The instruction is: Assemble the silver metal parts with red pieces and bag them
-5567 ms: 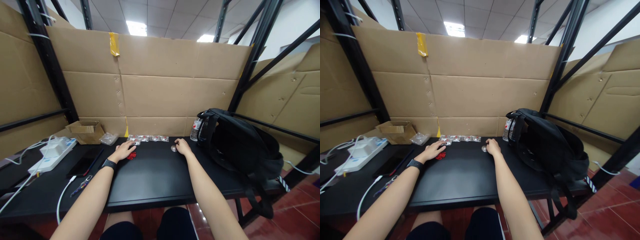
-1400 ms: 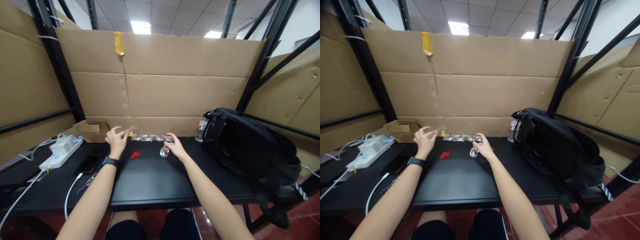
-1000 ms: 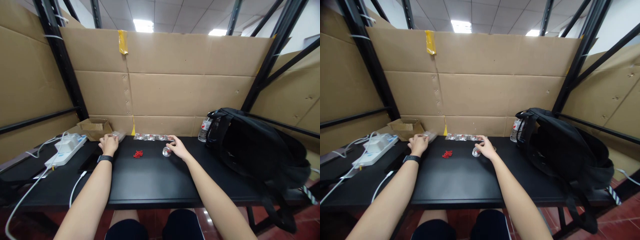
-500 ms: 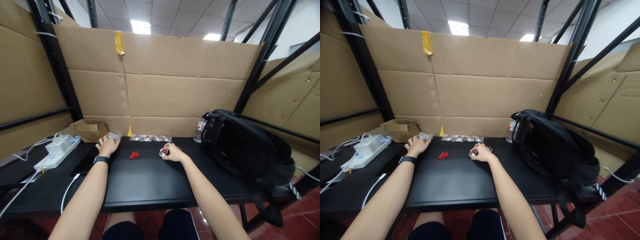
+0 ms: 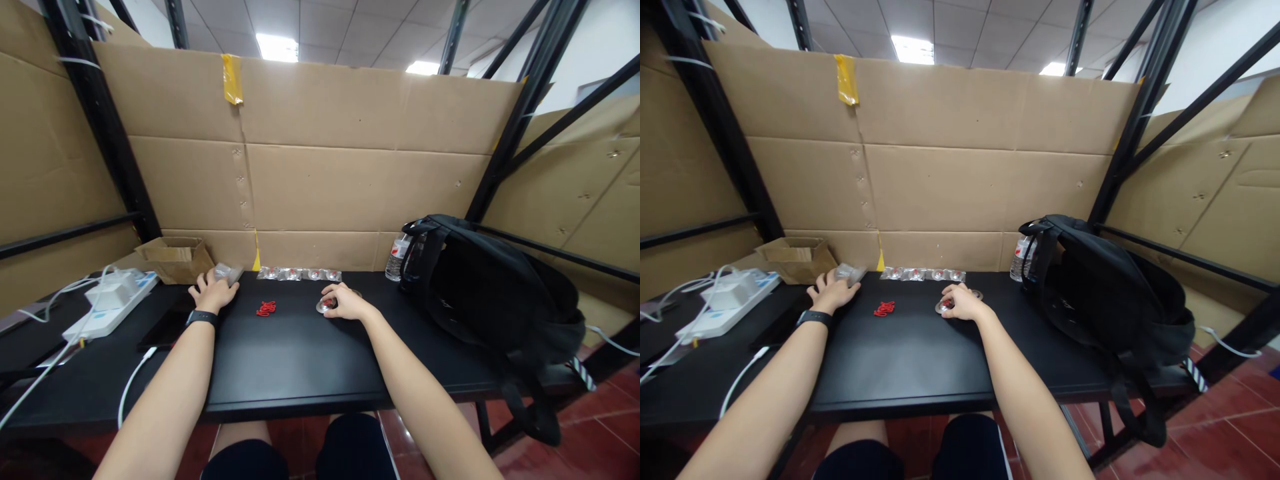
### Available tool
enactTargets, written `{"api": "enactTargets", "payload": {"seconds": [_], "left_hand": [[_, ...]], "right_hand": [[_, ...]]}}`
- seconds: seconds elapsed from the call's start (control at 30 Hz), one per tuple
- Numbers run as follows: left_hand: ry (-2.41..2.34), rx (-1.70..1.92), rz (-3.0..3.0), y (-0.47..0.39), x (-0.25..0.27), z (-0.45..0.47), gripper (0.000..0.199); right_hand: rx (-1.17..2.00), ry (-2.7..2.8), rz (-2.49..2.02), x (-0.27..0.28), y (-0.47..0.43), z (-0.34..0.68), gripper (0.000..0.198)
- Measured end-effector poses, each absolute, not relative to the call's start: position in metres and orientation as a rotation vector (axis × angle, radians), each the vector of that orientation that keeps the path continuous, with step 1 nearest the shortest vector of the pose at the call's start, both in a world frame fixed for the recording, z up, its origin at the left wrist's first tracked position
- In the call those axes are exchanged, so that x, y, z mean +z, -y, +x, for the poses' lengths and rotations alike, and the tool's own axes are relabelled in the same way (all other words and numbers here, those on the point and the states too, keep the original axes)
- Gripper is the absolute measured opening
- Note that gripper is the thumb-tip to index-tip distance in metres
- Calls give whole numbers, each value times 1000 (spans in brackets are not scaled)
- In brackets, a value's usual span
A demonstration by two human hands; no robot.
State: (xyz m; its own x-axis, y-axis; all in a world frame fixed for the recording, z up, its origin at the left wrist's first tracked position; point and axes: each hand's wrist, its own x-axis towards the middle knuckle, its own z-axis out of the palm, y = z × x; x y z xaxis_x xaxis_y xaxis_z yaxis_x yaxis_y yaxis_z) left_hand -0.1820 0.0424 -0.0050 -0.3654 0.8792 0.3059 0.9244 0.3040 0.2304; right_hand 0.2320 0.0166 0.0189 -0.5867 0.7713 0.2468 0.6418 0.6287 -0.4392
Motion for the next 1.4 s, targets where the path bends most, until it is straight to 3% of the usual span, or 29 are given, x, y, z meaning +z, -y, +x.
{"api": "enactTargets", "payload": {"seconds": [0.17, 0.27, 0.33, 0.43, 0.53, 0.67, 0.93, 1.13, 1.3, 1.4], "left_hand": [[2420, -613, -1650, -36, -2, -173, 64], [2311, -733, -1570, -24, 9, -156, 85], [2181, -860, -1553, -14, 21, -140, 88], [2000, -1145, -1732, 1, 39, -107, 60], [1613, -1311, -2444, 12, 46, -67, 29], [1187, -1354, -2732, 23, 41, -21, 22], [1262, -1390, -2633, 31, 41, -10, 9], [1411, -1400, -2502, 22, 47, -37, 13], [1589, -1146, -2676, 8, 45, -86, 17], [1631, -1036, -2783, 3, 41, -107, 17]], "right_hand": [[485, 2420, -1070, 17, -16, 231, 37], [522, 2383, -1096, 16, -17, 231, 49], [560, 2343, -1039, 16, -17, 230, 57], [659, 2180, -911, 17, -15, 222, 57], [872, 1924, -807, 20, -8, 208, 55], [1111, 1728, -676, 25, 5, 193, 57], [1233, 1711, -613, 30, 14, 187, 58], [1057, 1729, -715, 32, 2, 198, 47], [504, 1887, -1036, 34, -16, 239, 40], [375, 2030, -1239, 32, -24, 266, 34]]}}
